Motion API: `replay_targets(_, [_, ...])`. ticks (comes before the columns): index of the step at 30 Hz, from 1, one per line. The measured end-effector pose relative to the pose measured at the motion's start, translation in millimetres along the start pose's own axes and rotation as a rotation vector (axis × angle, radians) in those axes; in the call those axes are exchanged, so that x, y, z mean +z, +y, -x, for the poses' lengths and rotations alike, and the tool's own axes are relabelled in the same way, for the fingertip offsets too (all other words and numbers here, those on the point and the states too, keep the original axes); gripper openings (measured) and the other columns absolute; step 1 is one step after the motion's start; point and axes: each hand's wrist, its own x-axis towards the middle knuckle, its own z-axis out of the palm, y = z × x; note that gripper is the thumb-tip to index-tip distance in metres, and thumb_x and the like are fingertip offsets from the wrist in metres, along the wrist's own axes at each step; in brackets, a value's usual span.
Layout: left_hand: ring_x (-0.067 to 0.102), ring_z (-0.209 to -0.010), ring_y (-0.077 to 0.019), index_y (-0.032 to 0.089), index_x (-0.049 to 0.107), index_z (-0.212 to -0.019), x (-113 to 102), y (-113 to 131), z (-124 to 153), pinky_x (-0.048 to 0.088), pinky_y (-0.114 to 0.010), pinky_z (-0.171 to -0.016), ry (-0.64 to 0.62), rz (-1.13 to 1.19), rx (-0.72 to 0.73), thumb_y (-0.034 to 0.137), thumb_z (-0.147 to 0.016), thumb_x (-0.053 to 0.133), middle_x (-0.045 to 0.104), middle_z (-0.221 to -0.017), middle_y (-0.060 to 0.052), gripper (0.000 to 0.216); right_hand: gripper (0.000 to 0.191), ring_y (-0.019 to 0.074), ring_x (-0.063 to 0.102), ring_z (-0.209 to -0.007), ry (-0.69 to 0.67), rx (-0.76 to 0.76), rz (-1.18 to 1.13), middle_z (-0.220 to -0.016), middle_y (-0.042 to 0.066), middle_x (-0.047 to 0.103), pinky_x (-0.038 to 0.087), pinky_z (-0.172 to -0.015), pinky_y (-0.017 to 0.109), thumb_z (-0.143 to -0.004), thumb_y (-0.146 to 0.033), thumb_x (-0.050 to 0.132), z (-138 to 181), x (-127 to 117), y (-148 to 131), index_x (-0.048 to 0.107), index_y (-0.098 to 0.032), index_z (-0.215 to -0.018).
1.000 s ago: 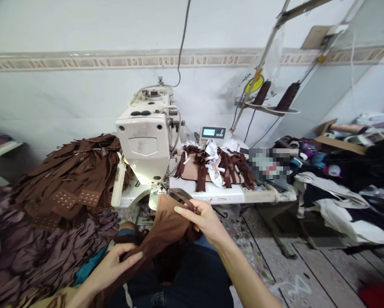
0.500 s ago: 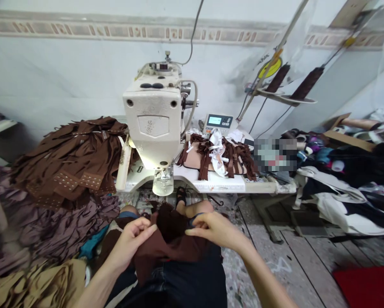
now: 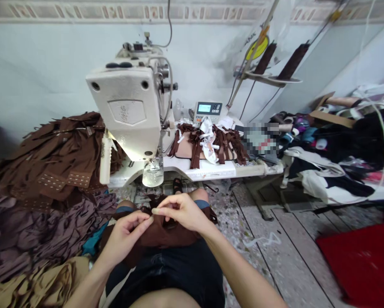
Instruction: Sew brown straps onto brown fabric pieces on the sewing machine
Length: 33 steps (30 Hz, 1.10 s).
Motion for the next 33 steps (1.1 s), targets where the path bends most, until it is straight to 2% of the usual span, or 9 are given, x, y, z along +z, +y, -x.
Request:
replay_targets(6, [0.062,-0.074,-0.0139,0.019,0.078,-0.087,-12.8,43.1,-21.6,0.048,-0.022,-0.071,0.162,-0.216,0.287,0.033,-0.1,0.069,0.067,-0.081,-0.001,0.021,0.03,0.019,0.069,-0.074,0.091,-0.286,0.243,-0.085,0.004,0.08,0.051,-0.069,0.028,-0.093,-0.052,0.08,-21.2,-18.7,-56.0,0.087,-0.023,-0.09])
replay_targets(9, [0.061,-0.073,-0.0133,0.019,0.077,-0.088,-14.5,51.5,-31.3,0.047,-0.022,-0.069,0.203,-0.207,0.29,0.034,-0.1,0.068,0.067,-0.081,0.0,0.021,0.031,0.0209,0.072,-0.083,0.113,-0.393,0.361,-0.09,0.004,0.082,0.053,-0.077,0.03,-0.098,-0.051,0.074,-28.8,-22.0,-75.8,0.087,-0.024,-0.09])
replay_targets(12, [0.062,-0.072,-0.0132,0.018,0.077,-0.089,-14.6,45.8,-36.1,0.047,-0.021,-0.066,0.16,-0.101,0.213,0.036,-0.099,0.069,0.068,-0.08,0.0,0.022,0.037,0.0167,0.065,-0.063,0.103,-0.3,0.386,-0.07,0.001,0.076,0.047,-0.061,0.026,-0.097,-0.055,0.074,-30.9,-22.8,-78.4,0.086,-0.021,-0.087])
replay_targets(17, [0.068,-0.074,-0.0155,0.018,0.078,-0.089,-18.8,31.1,-32.8,0.053,-0.022,-0.069,0.074,0.0,0.083,0.039,-0.096,0.071,0.076,-0.085,-0.003,0.024,0.045,0.0111,0.051,-0.043,0.061,-0.131,0.269,-0.053,-0.002,0.066,0.033,-0.045,0.023,-0.093,-0.059,0.077,-30.2,-26.9,-59.5,0.079,-0.017,-0.078])
replay_targets(22, [0.067,-0.076,-0.0146,0.017,0.078,-0.089,-21.2,20.7,-26.1,0.052,-0.021,-0.069,0.04,0.002,0.062,0.041,-0.093,0.076,0.073,-0.089,-0.003,0.024,0.05,0.0107,0.054,-0.046,-0.009,-0.069,0.113,-0.053,-0.002,0.064,0.037,-0.046,0.022,-0.083,-0.064,0.085,-25.5,-26.2,-49.4,0.074,-0.016,-0.072])
replay_targets(25, [0.071,-0.09,-0.0191,0.019,0.08,-0.105,-13.4,17.9,-21.7,0.055,-0.025,-0.08,-0.099,-0.034,0.041,0.042,-0.093,0.078,0.077,-0.102,-0.004,0.026,0.051,0.0095,0.053,-0.047,-0.059,-0.057,0.081,-0.053,-0.002,0.064,0.038,-0.048,0.021,-0.083,-0.063,0.086,-20.5,-21.2,-47.1,0.075,-0.014,-0.073])
replay_targets(27, [0.07,-0.086,-0.0193,0.018,0.081,-0.105,-6.7,18.9,-16.8,0.053,-0.026,-0.08,-0.202,-0.098,0.024,0.044,-0.099,0.071,0.078,-0.094,-0.003,0.029,0.054,0.0094,0.053,-0.049,-0.11,-0.049,0.064,-0.054,-0.001,0.065,0.04,-0.05,0.02,-0.089,-0.065,0.08,-19.4,-21.6,-39.2,0.075,-0.014,-0.072])
replay_targets(30, [0.063,-0.073,-0.0163,0.017,0.082,-0.086,-5.3,19.7,-3.5,0.049,-0.024,-0.072,-0.302,-0.195,0.045,0.048,-0.104,0.063,0.074,-0.077,-0.001,0.041,0.057,0.0123,0.063,-0.056,-0.158,-0.001,0.07,-0.071,0.006,0.077,0.046,-0.053,0.021,-0.097,-0.068,0.067,-20.3,-35.5,-7.7,0.08,-0.014,-0.084])
replay_targets(33, [0.065,-0.073,-0.0179,0.019,0.084,-0.084,-21.7,7.7,18.8,0.052,-0.026,-0.075,-0.417,-0.219,0.029,0.053,-0.098,0.07,0.076,-0.077,-0.002,0.039,0.053,0.0186,0.075,-0.076,-0.05,0.074,0.248,-0.091,0.008,0.083,0.056,-0.068,0.026,-0.091,-0.066,0.073,-13.2,-62.4,44.8,0.082,-0.015,-0.101])
